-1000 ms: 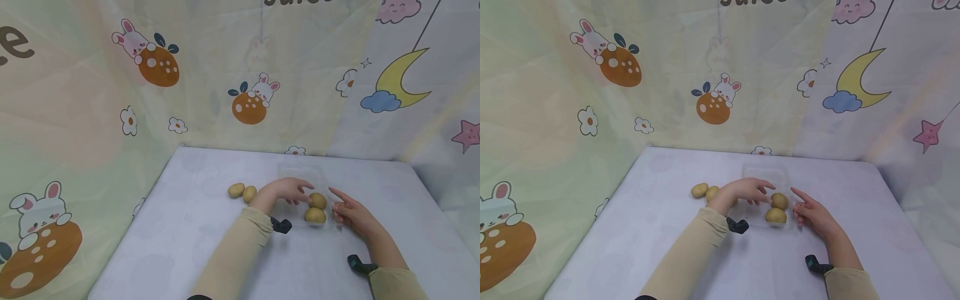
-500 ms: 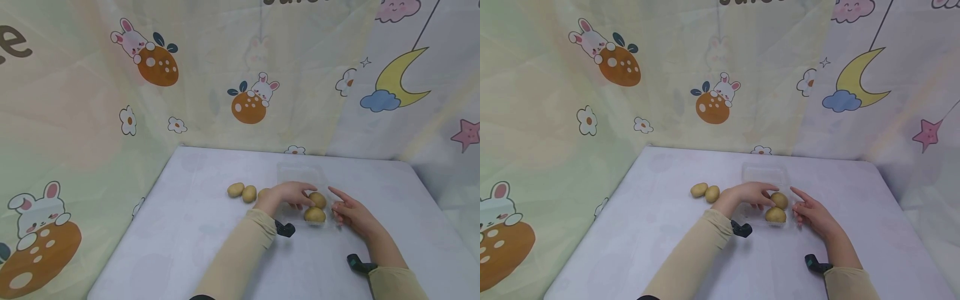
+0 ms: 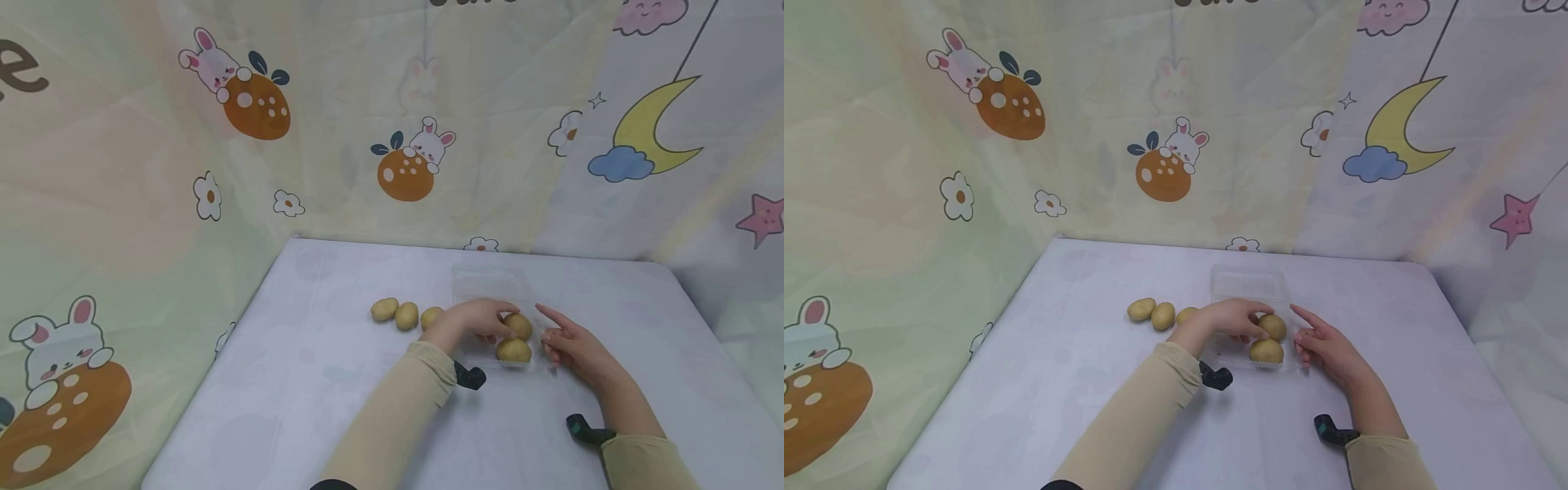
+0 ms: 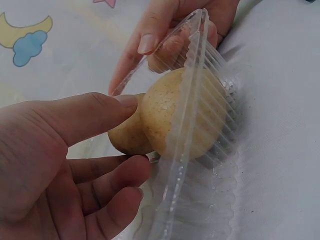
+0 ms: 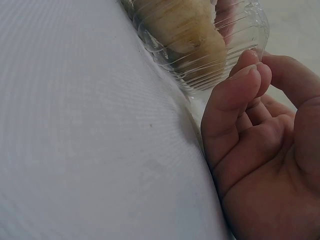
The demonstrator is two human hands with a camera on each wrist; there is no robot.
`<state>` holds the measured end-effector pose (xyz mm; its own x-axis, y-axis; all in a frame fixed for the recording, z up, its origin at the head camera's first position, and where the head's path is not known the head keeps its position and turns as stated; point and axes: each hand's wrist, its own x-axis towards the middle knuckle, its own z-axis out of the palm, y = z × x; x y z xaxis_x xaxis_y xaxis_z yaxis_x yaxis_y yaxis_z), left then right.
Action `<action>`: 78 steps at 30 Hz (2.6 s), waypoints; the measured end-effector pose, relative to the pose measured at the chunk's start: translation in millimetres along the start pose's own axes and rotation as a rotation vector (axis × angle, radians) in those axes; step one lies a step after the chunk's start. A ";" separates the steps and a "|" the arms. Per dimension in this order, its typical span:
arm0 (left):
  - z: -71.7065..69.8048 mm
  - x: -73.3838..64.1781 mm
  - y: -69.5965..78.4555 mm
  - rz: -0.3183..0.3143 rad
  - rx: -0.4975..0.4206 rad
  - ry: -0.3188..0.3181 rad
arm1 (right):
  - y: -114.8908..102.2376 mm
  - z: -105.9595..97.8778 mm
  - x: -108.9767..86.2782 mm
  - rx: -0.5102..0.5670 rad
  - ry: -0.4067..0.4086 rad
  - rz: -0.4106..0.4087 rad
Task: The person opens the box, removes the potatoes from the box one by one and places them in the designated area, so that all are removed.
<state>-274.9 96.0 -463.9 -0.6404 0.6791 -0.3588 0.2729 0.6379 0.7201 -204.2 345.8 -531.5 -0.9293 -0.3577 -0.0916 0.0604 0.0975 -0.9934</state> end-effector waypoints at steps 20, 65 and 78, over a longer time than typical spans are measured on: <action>13.4 10.0 -1.8 0.043 0.131 0.140 | -1.1 0.8 -0.5 -0.012 0.018 0.006; -10.8 -15.6 -18.0 0.096 0.005 0.353 | 0.1 2.2 -0.9 -0.006 0.035 0.032; -41.3 -57.2 -51.7 0.097 -0.051 0.506 | -0.7 2.5 -0.4 0.006 0.033 0.022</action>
<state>-282.1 9.2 -456.1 -0.8845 0.4653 0.0345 0.3213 0.5539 0.7681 -202.9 343.6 -531.0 -0.9392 -0.3247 -0.1113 0.0831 0.0995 -0.9916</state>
